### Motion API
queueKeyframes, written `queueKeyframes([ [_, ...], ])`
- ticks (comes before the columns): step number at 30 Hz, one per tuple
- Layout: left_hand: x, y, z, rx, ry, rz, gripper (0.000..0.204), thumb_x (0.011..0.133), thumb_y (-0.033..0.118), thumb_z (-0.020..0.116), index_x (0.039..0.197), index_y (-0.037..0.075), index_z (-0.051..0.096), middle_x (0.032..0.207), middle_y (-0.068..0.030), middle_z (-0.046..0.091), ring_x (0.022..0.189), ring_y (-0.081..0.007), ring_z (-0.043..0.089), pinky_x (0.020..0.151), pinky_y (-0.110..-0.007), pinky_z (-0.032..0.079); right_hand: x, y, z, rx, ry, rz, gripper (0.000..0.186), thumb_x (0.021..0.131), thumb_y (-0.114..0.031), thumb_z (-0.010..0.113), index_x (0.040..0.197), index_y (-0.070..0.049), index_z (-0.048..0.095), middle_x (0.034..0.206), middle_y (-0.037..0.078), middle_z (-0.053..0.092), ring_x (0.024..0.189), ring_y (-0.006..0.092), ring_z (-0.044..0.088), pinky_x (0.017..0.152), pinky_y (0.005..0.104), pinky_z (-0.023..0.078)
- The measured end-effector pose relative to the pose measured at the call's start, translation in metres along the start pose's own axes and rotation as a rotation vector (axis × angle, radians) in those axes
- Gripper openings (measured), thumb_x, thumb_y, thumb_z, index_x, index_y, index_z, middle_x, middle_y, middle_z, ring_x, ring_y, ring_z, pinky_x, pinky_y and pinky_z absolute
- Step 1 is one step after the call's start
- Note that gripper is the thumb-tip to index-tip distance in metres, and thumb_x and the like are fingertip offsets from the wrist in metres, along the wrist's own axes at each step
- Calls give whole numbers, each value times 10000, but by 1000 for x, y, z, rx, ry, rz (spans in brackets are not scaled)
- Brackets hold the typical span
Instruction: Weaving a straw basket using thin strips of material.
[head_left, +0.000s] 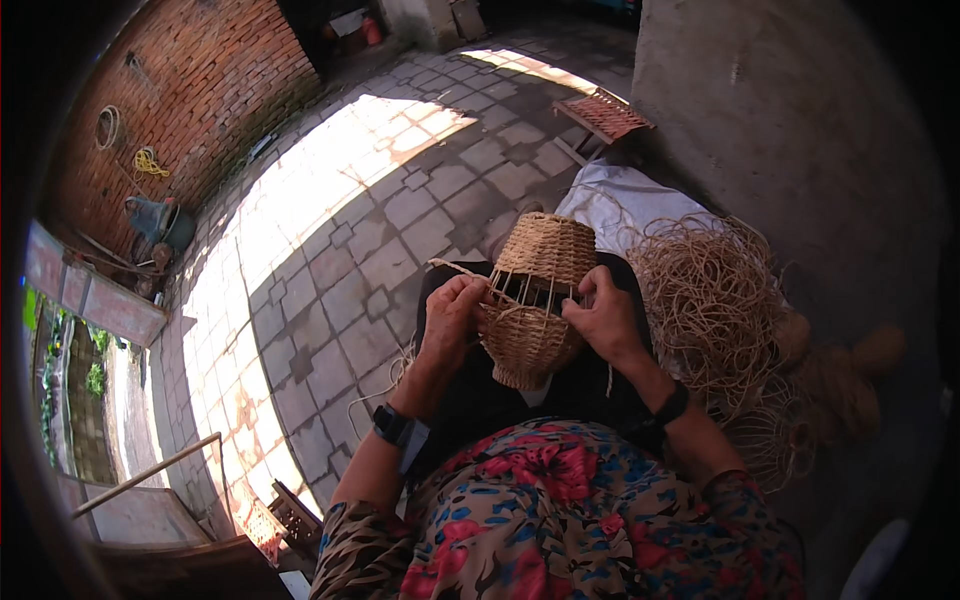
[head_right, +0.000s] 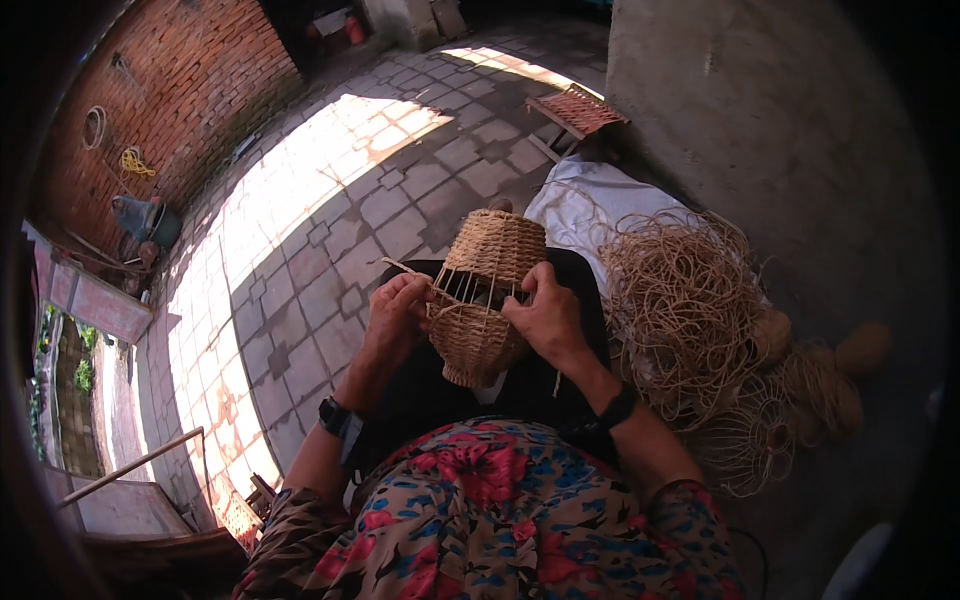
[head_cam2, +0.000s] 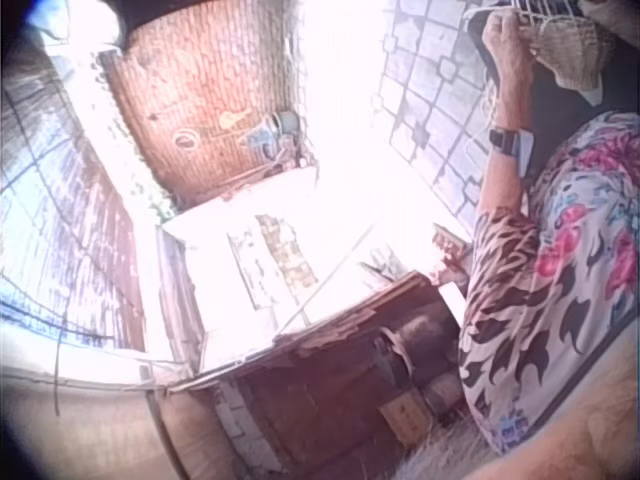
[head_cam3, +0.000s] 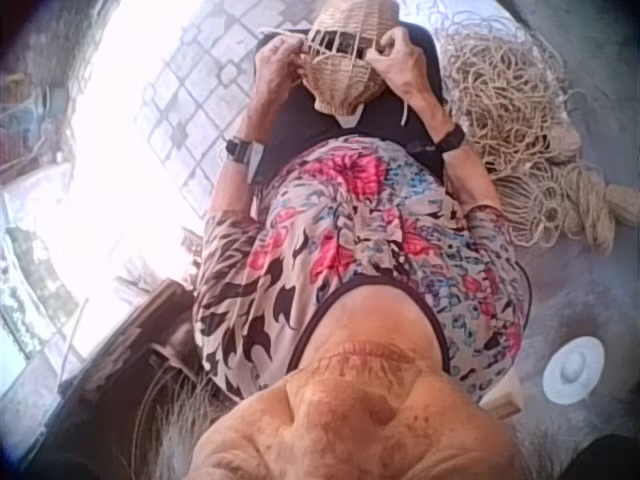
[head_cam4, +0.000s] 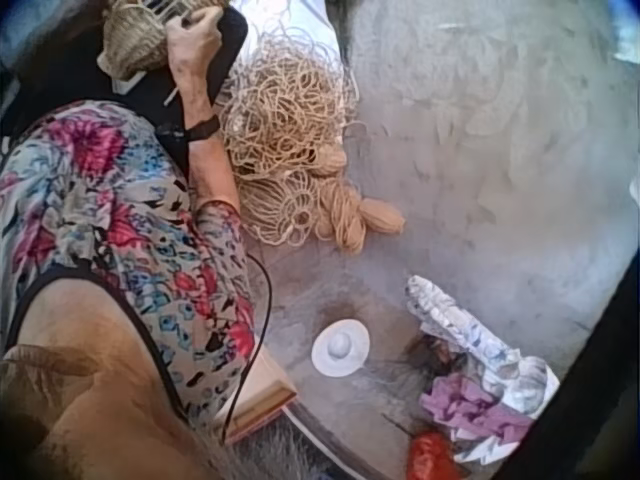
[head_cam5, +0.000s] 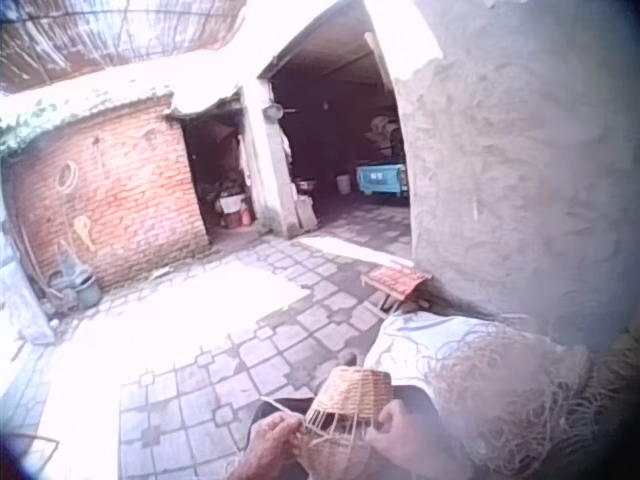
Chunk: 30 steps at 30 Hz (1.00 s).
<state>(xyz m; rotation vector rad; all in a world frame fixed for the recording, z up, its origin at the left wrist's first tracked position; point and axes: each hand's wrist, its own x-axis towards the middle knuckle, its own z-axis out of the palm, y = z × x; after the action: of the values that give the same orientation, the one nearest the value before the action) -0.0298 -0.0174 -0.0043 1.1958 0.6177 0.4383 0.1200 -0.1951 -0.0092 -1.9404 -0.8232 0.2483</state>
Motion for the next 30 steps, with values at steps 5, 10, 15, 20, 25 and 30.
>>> queueKeyframes([
  [5, -1, 6, -2, 199, -24, -1, 168, 907, 192, 618, 899, 25, 638, 767, -4, 643, 559, -56, 531, 517, -212, 447, -1, -4, 2, -16, -14, -27, 318, 751, -184, 710, 894, -52, 458, 626, 102, 560, 576, 241, 629, 577, 353, 505],
  [10, 4, 17, 14, 359, -150, 117, 139, 898, 179, 622, 917, 43, 641, 757, 15, 618, 600, -39, 506, 527, -198, 417, 1, -5, 2, -24, -31, -7, 327, 747, -182, 713, 904, -51, 458, 632, 100, 566, 576, 244, 630, 580, 352, 510],
  [15, 5, 23, 15, 300, -92, 204, 141, 893, 174, 620, 894, 34, 632, 740, 14, 603, 585, -45, 494, 517, -201, 396, -1, -3, -2, -19, -22, 7, 325, 748, -181, 714, 905, -47, 463, 641, 105, 569, 591, 255, 634, 591, 362, 511],
  [20, -12, 9, -20, 285, -101, -7, 128, 890, 180, 612, 846, 60, 607, 717, 14, 585, 529, -42, 453, 478, -201, 354, 12, -4, -11, -66, -92, 28, 352, 705, -230, 723, 869, -35, 480, 699, 150, 597, 676, 348, 640, 653, 406, 506],
  [25, -33, 14, -21, 418, -62, -42, 245, 933, 307, 599, 962, 65, 617, 735, 11, 609, 515, -43, 464, 453, -207, 352, 32, -18, -15, -57, -158, 38, 385, 678, -262, 721, 902, -35, 506, 783, 192, 634, 767, 382, 640, 707, 413, 500],
  [30, -49, 19, -14, 518, -156, -33, 305, 944, 354, 596, 939, 51, 629, 733, 15, 596, 580, -43, 468, 513, -208, 371, 43, -30, -9, -107, -291, 42, 421, 673, -300, 714, 929, -36, 509, 814, 181, 640, 812, 372, 639, 748, 405, 490],
])
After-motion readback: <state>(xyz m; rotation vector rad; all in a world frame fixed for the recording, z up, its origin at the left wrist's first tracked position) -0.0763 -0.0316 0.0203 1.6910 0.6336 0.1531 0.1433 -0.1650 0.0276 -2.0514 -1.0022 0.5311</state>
